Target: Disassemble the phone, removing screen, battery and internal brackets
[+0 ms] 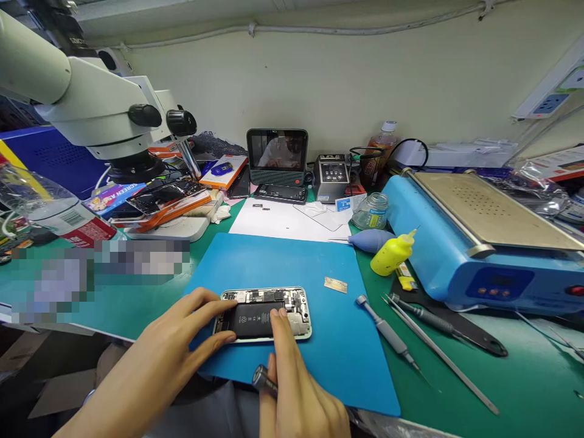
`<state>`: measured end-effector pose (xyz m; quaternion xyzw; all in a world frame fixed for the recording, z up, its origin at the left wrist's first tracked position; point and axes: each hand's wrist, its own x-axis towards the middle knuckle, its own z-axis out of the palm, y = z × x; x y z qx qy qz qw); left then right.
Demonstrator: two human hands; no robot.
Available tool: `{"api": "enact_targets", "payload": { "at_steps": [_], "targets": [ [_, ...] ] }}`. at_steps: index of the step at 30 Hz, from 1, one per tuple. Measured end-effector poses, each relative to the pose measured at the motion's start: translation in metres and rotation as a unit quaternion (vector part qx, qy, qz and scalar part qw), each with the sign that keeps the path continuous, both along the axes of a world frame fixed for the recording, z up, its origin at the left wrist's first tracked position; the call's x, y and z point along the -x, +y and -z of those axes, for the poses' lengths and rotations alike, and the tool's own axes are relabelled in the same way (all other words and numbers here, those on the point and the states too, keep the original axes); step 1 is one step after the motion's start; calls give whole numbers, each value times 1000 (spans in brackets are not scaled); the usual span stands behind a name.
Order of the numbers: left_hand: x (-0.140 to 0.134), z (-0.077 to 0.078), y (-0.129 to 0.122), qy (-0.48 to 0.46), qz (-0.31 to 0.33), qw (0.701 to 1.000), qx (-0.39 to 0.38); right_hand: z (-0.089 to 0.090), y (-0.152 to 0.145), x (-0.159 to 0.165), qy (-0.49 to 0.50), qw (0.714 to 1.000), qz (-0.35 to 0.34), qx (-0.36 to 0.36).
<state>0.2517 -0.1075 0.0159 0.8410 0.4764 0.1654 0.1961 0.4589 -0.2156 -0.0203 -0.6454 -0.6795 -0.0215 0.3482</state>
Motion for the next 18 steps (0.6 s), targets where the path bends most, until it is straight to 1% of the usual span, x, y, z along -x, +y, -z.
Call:
{"api": "enact_targets", "payload": {
  "at_steps": [3, 8, 13, 18],
  "targets": [
    [2, -3, 4, -2, 12, 1000, 22, 4, -1, 0, 0, 1000, -18, 5],
    [3, -9, 10, -28, 18, 995, 91, 8, -2, -1, 13, 1000, -23, 10],
    [0, -14, 15, -42, 5, 988, 149, 7, -2, 0, 25, 999, -17, 9],
    [-3, -20, 21, -51, -10, 981, 187, 7, 0, 3, 40, 999, -20, -2]
  ]
}}
